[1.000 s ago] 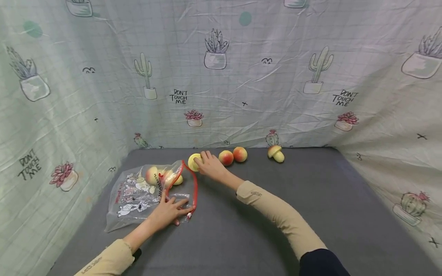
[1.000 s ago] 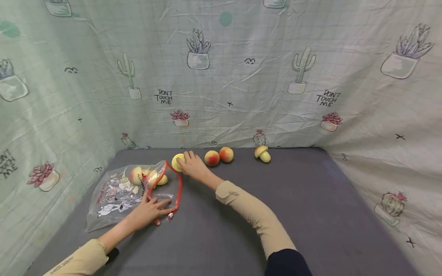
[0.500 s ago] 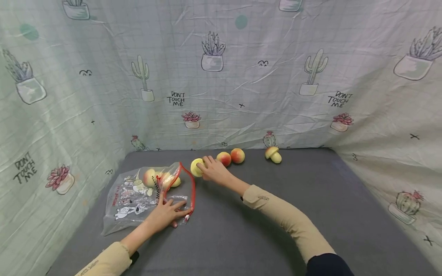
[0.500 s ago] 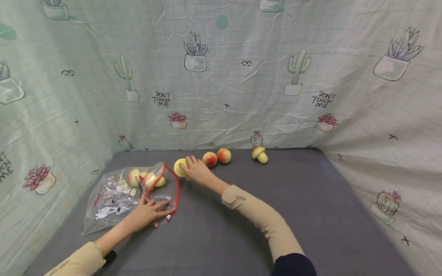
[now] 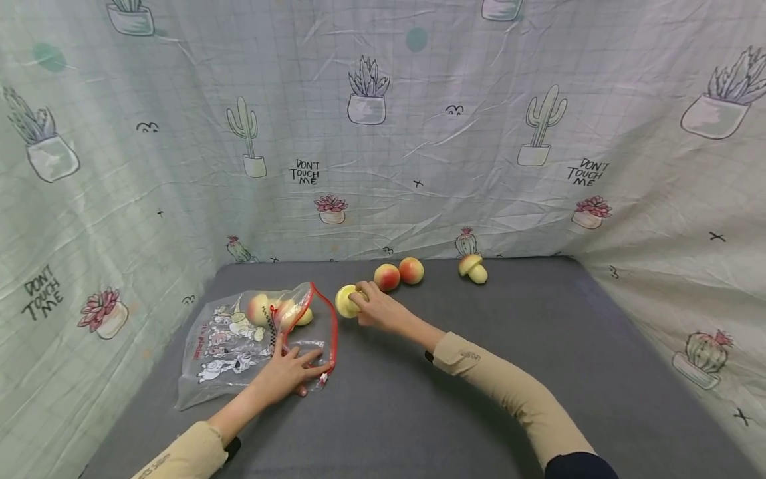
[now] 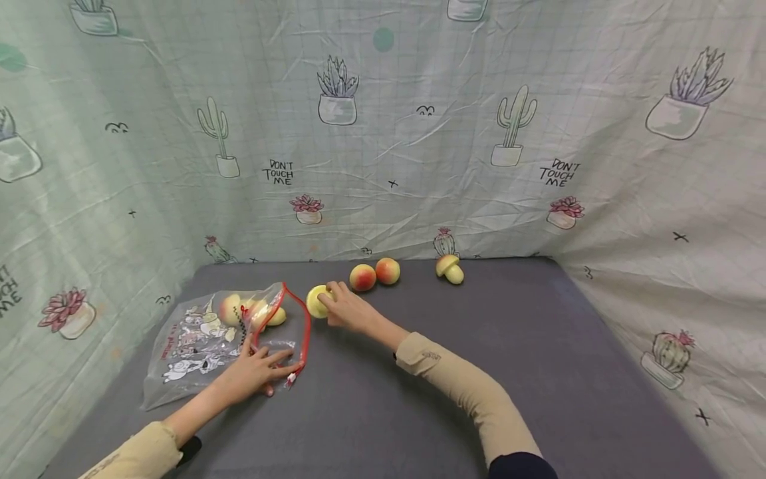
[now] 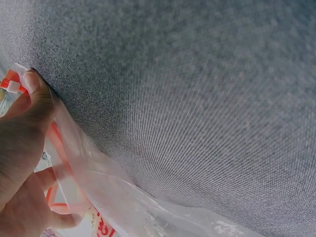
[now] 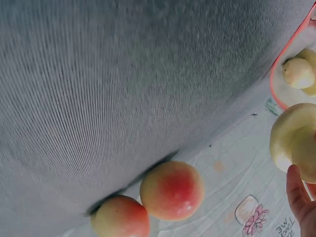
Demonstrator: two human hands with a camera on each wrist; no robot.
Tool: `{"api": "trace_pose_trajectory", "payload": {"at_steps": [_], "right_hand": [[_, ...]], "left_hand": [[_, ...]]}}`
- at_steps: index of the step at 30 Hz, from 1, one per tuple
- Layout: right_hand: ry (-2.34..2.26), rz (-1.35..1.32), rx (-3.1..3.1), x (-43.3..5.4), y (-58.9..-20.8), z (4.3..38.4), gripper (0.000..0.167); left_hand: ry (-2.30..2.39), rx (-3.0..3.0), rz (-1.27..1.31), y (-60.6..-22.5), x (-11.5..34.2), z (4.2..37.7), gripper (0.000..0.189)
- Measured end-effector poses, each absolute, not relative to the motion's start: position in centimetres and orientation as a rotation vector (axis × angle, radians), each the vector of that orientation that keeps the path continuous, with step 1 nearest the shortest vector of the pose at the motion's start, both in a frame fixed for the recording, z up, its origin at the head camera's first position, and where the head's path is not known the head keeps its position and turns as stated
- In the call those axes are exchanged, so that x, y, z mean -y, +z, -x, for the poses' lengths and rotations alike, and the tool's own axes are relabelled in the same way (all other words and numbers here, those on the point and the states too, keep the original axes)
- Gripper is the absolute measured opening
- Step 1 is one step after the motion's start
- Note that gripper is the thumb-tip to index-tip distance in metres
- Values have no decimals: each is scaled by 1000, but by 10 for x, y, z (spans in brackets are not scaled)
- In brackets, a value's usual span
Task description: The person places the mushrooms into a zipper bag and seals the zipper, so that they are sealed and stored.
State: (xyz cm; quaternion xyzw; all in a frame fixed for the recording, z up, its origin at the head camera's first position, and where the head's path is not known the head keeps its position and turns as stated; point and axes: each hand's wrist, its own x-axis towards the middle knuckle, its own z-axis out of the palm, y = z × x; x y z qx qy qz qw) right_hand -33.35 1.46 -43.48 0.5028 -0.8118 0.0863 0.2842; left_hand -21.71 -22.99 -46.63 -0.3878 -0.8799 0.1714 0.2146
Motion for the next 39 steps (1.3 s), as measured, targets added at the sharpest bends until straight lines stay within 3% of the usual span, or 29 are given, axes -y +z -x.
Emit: {"api": "trace_pose_trajectory", "payload": {"at_steps": [24,39], "right_hand": [[490,-1029,2341,15,-450,301,29],[943,-878,2502,40,-451,292,29]], "left_hand": [[548,2466,1056,-462,229,216,61],[609,2475,1041,-461,228,215,59]]}}
